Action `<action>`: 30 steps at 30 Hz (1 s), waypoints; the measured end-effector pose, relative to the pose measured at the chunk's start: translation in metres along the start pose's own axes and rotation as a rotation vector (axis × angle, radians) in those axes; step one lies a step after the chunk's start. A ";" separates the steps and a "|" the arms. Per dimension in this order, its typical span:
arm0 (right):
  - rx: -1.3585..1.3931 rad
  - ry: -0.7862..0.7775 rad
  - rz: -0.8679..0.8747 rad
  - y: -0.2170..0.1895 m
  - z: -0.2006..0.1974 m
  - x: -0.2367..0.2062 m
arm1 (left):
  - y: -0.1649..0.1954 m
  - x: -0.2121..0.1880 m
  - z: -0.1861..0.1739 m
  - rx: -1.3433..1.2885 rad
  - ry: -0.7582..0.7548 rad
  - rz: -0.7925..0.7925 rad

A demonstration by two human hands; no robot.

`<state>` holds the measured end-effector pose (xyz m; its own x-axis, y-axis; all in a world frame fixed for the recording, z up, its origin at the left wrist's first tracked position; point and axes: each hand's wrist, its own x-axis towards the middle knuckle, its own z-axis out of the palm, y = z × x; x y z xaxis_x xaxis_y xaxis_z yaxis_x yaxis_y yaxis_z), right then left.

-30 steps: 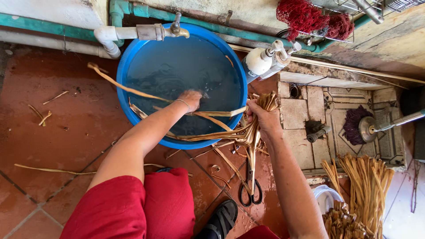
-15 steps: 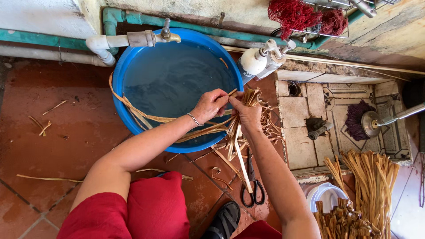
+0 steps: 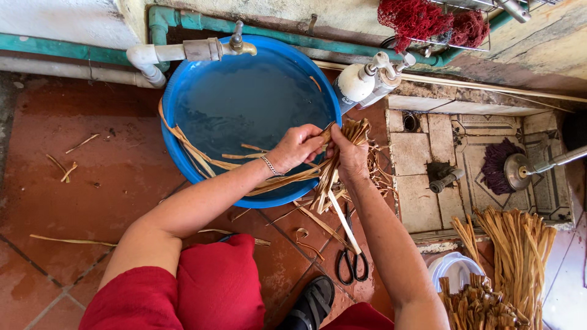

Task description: The person sits on a tiled floor and processes dried plant strips by soaking them in a blue basin of water, then peeling and separating the strips by hand. They gather the processed strips into a bundle and trim the ends with scissors.

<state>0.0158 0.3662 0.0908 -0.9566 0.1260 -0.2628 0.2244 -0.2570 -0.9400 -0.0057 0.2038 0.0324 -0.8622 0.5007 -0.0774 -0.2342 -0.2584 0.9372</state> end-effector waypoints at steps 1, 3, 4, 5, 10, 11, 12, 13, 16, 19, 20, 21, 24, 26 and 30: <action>0.001 0.025 -0.004 -0.001 0.002 -0.001 | 0.001 -0.001 0.001 0.007 -0.035 0.024; -0.090 0.012 -0.062 -0.003 0.007 -0.006 | 0.005 -0.001 0.001 0.048 0.027 -0.003; -0.138 0.004 -0.092 -0.004 0.010 -0.008 | 0.008 0.000 0.001 0.068 0.058 -0.015; -0.136 0.009 -0.081 -0.004 0.014 -0.010 | 0.010 0.000 0.002 0.086 0.082 -0.018; -0.122 0.111 -0.064 -0.005 0.026 -0.011 | 0.022 0.002 0.008 0.157 0.149 -0.088; -0.142 0.124 -0.069 -0.006 0.026 -0.008 | 0.026 0.004 0.008 0.104 0.095 -0.161; -0.162 0.136 -0.073 -0.007 0.024 -0.005 | 0.029 0.005 0.007 0.050 0.042 -0.232; -0.180 0.148 -0.077 -0.009 0.022 -0.002 | 0.032 0.006 0.005 -0.003 -0.012 -0.304; -0.192 0.199 -0.039 -0.017 0.011 0.005 | 0.039 0.008 -0.002 -0.046 -0.204 -0.311; -0.395 0.194 -0.143 -0.018 0.006 0.004 | 0.040 0.007 0.000 -0.093 -0.209 -0.436; -0.431 0.215 -0.161 -0.019 0.004 0.003 | 0.038 0.006 0.003 -0.096 -0.200 -0.449; -0.465 0.241 -0.181 -0.022 0.000 0.003 | 0.037 0.005 0.007 -0.096 -0.196 -0.464; -0.753 0.329 -0.297 -0.032 -0.013 0.007 | 0.036 0.008 0.016 -0.059 -0.207 -0.459; -0.794 0.396 -0.295 -0.039 -0.028 0.010 | 0.036 0.009 0.024 -0.032 -0.226 -0.455; -0.642 0.470 -0.283 -0.058 -0.053 0.026 | 0.042 0.012 0.029 -0.004 -0.254 -0.457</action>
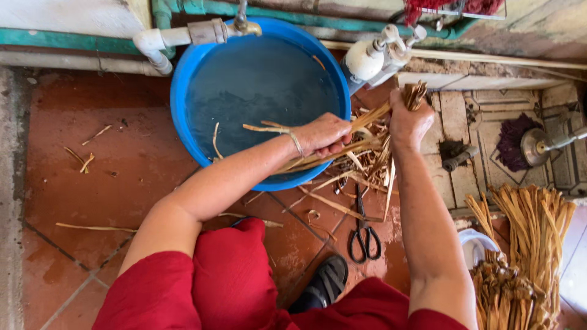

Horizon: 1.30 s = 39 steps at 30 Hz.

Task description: The person sits on a tiled floor and processes dried plant strips by soaking them in a blue basin of water, then peeling and separating the strips by hand. They gather the processed strips into a bundle and trim the ends with scissors.

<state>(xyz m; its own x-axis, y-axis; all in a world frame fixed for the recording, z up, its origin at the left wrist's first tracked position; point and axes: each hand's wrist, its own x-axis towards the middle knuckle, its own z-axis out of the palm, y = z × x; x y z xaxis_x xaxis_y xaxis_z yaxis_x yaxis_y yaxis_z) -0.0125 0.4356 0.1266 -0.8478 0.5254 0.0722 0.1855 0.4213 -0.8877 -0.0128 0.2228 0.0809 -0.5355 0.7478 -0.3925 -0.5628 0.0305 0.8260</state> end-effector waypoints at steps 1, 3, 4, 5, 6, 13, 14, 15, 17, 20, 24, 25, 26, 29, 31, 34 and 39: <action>-0.020 0.014 -0.023 0.002 -0.008 0.004 | -0.002 -0.003 0.003 -0.009 -0.014 -0.010; 0.011 0.229 0.111 0.002 -0.028 0.020 | -0.008 -0.015 0.005 0.005 -0.025 0.020; 0.046 0.234 0.067 0.003 -0.041 0.025 | -0.011 -0.021 0.006 0.016 -0.028 0.036; 0.078 0.234 0.029 0.006 -0.054 0.026 | -0.013 -0.025 0.009 0.016 -0.044 0.038; 0.104 0.234 -0.002 0.010 -0.064 0.026 | -0.016 -0.030 0.012 0.011 -0.061 0.035; 0.042 0.350 -0.004 0.023 -0.080 0.045 | -0.001 -0.044 0.015 -0.006 -0.072 -0.023; 0.057 0.358 0.024 0.024 -0.083 0.049 | 0.000 -0.048 0.014 0.024 -0.068 -0.011; 0.074 0.364 0.053 0.025 -0.087 0.051 | 0.000 -0.053 0.013 0.053 -0.062 -0.001; 0.098 0.410 0.108 0.028 -0.102 0.056 | -0.003 -0.062 0.012 0.067 -0.059 0.001; 0.019 0.439 0.105 0.036 -0.115 0.066 | -0.008 -0.070 0.012 0.044 -0.076 -0.017; 0.130 0.508 0.188 0.046 -0.135 0.074 | -0.008 -0.082 0.000 0.119 -0.048 0.023; 0.175 0.564 0.180 0.047 -0.146 0.074 | -0.011 -0.088 -0.002 0.137 -0.043 0.031; 0.223 0.617 0.169 0.045 -0.162 0.076 | -0.013 -0.094 -0.004 0.137 -0.049 0.016; 0.255 0.602 0.151 0.054 -0.175 0.073 | -0.017 -0.108 -0.011 0.144 -0.063 -0.010; 0.260 0.601 0.149 0.061 -0.180 0.071 | -0.016 -0.110 -0.020 0.150 -0.074 0.011; 0.231 0.654 0.163 0.068 -0.203 0.083 | -0.020 -0.119 -0.046 0.189 -0.033 0.025; 0.185 0.457 0.300 0.071 -0.224 0.088 | -0.059 -0.117 -0.094 0.348 0.112 -0.079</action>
<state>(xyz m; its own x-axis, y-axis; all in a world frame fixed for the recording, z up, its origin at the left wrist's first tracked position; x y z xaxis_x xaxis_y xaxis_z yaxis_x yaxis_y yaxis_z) 0.0379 0.6775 0.1717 -0.4632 0.8852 -0.0428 0.2601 0.0896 -0.9614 0.0240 0.0718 0.0399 -0.5755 0.6572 -0.4866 -0.3682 0.3231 0.8718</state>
